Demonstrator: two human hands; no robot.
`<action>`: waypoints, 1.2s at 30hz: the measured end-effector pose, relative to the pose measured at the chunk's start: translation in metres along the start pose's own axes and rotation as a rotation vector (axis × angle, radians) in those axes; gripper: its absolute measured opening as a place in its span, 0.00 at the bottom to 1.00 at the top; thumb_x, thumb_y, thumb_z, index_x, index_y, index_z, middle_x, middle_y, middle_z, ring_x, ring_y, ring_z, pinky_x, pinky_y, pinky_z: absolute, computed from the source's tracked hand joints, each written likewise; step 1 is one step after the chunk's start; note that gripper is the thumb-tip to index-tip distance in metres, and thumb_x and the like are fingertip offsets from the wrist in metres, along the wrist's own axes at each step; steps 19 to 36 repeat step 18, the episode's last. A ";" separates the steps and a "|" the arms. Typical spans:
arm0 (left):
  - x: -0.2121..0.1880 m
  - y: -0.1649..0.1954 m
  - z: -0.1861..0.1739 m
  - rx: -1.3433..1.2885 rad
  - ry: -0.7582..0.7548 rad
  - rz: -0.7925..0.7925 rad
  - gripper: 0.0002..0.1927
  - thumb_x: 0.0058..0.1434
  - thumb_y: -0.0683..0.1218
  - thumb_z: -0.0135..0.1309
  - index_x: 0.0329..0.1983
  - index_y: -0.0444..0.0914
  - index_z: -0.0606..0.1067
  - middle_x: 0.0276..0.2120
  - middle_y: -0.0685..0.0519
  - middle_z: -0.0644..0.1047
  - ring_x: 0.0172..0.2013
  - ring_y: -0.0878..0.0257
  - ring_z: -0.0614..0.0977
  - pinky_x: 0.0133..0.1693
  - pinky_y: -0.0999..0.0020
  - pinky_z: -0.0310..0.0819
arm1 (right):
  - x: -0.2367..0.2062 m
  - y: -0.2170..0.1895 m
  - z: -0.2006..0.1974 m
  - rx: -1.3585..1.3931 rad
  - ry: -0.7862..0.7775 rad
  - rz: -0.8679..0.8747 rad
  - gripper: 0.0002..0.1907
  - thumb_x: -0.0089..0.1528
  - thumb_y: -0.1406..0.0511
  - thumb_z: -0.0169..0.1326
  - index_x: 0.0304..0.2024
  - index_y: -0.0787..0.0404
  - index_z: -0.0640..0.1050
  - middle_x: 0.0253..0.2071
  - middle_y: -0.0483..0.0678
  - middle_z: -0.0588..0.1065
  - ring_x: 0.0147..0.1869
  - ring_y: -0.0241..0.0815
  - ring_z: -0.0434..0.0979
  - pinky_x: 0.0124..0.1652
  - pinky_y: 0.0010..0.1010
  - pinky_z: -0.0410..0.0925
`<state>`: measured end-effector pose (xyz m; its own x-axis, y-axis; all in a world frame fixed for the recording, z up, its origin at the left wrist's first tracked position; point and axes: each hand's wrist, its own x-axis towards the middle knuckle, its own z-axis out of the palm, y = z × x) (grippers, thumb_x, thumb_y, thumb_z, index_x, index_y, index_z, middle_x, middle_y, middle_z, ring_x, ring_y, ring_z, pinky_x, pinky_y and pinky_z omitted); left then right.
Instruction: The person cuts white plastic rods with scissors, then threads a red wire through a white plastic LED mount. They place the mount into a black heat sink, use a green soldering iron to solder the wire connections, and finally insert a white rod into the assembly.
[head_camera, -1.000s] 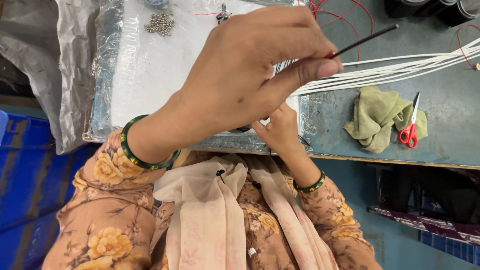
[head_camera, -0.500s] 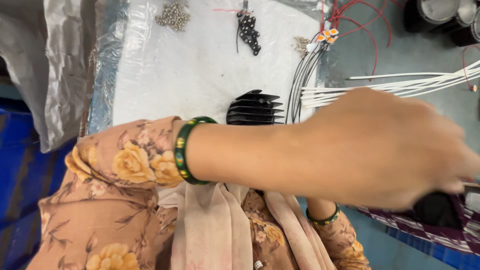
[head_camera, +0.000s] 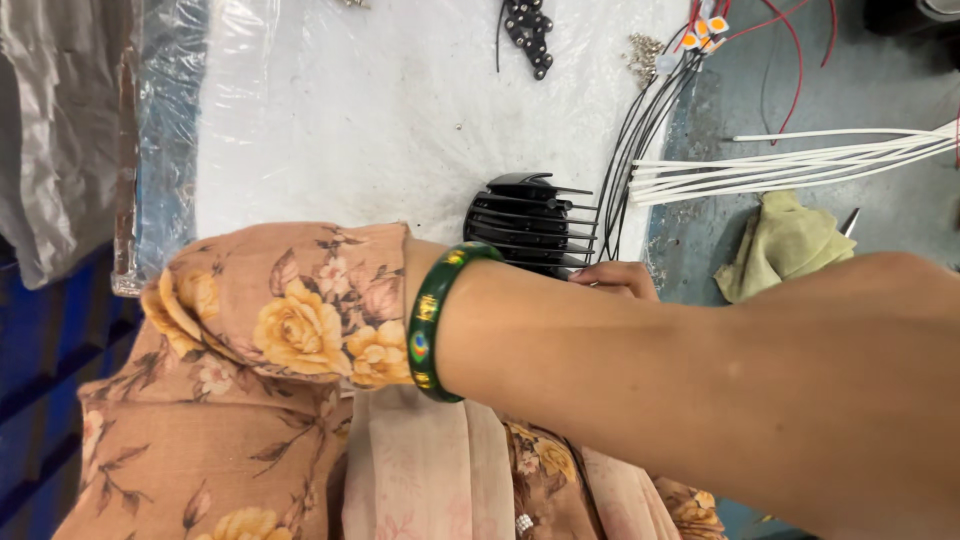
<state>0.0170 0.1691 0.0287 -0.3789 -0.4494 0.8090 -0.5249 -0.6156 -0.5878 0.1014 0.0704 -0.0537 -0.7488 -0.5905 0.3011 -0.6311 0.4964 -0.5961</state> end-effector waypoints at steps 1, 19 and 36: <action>-0.008 -0.014 -0.023 -0.278 -0.135 0.062 0.08 0.68 0.45 0.51 0.46 0.37 0.75 0.39 0.48 0.77 0.31 0.52 0.79 0.29 0.52 0.72 | -0.006 0.005 0.001 0.001 0.004 0.007 0.05 0.64 0.66 0.60 0.39 0.61 0.77 0.46 0.47 0.76 0.51 0.39 0.79 0.49 0.26 0.74; -0.017 0.006 0.016 -0.075 0.285 -0.166 0.10 0.74 0.37 0.47 0.40 0.35 0.80 0.33 0.49 0.81 0.29 0.59 0.79 0.29 0.60 0.72 | 0.012 -0.017 0.006 -0.232 0.023 -0.111 0.07 0.63 0.67 0.65 0.42 0.52 0.81 0.43 0.41 0.76 0.52 0.45 0.77 0.52 0.35 0.74; -0.017 0.006 0.016 -0.075 0.285 -0.166 0.10 0.74 0.37 0.47 0.40 0.35 0.80 0.33 0.49 0.81 0.29 0.59 0.79 0.29 0.60 0.72 | 0.012 -0.017 0.006 -0.232 0.023 -0.111 0.07 0.63 0.67 0.65 0.42 0.52 0.81 0.43 0.41 0.76 0.52 0.45 0.77 0.52 0.35 0.74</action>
